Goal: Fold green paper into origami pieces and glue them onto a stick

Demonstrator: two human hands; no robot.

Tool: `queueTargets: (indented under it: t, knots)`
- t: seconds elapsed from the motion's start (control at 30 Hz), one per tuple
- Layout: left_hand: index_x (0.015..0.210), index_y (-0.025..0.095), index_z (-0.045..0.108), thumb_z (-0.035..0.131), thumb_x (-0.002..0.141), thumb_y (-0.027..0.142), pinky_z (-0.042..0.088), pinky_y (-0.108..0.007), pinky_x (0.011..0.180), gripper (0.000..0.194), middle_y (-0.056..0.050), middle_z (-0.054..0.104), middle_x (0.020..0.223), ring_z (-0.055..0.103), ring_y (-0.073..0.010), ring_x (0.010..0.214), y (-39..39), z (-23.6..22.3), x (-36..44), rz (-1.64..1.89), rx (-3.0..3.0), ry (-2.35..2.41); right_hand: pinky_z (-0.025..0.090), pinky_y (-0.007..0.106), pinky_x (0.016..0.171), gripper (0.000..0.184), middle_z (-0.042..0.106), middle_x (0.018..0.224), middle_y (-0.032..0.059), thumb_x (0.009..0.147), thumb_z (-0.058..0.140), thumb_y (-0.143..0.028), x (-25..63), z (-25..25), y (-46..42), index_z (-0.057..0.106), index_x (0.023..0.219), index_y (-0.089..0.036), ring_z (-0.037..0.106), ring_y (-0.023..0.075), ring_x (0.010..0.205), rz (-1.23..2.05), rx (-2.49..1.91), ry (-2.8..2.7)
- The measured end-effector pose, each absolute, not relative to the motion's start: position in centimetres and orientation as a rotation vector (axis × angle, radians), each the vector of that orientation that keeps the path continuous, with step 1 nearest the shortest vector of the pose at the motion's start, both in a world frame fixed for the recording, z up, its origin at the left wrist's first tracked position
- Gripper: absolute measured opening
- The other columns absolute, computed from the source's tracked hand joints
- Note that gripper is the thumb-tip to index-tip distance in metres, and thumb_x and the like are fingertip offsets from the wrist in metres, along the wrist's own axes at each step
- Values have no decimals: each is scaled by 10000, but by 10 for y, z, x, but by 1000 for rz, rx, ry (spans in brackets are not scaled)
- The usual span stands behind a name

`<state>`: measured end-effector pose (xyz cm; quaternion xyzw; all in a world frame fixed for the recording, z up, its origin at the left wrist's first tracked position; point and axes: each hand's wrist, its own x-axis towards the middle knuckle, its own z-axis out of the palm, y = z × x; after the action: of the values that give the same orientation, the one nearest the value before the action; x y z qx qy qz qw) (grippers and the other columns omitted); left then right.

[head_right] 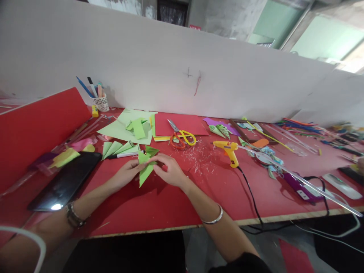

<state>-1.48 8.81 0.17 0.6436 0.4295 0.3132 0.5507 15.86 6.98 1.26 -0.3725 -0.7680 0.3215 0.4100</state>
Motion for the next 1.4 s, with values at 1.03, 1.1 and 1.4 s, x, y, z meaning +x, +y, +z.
queueTargets:
  t: [1.03, 1.1, 1.4]
  knots:
    - [666, 132, 552, 433, 792, 409, 339, -197, 503, 327, 19, 498, 546, 437, -97, 519, 85, 0, -15, 628, 1882, 923, 342, 198, 470, 291, 441, 496, -94, 766, 544, -299, 156, -1, 77, 435, 1012, -189, 430, 70, 457, 1232, -994, -1684]
    - [639, 132, 547, 423, 793, 417, 319, -194, 486, 347, 20, 490, 532, 418, -93, 501, 84, 0, -14, 626, 1893, 950, 325, 184, 424, 316, 452, 476, -98, 769, 535, -292, 157, 0, 77, 432, 1048, -184, 416, 63, 422, 1288, -1009, -1677]
    - [607, 139, 501, 421, 789, 422, 295, -195, 463, 346, 29, 459, 530, 396, -88, 492, 86, 0, -13, 665, 1841, 968, 309, 167, 359, 332, 516, 465, -91, 797, 488, -271, 156, 3, 77, 435, 1093, -132, 400, 40, 321, 1429, -1079, -1632]
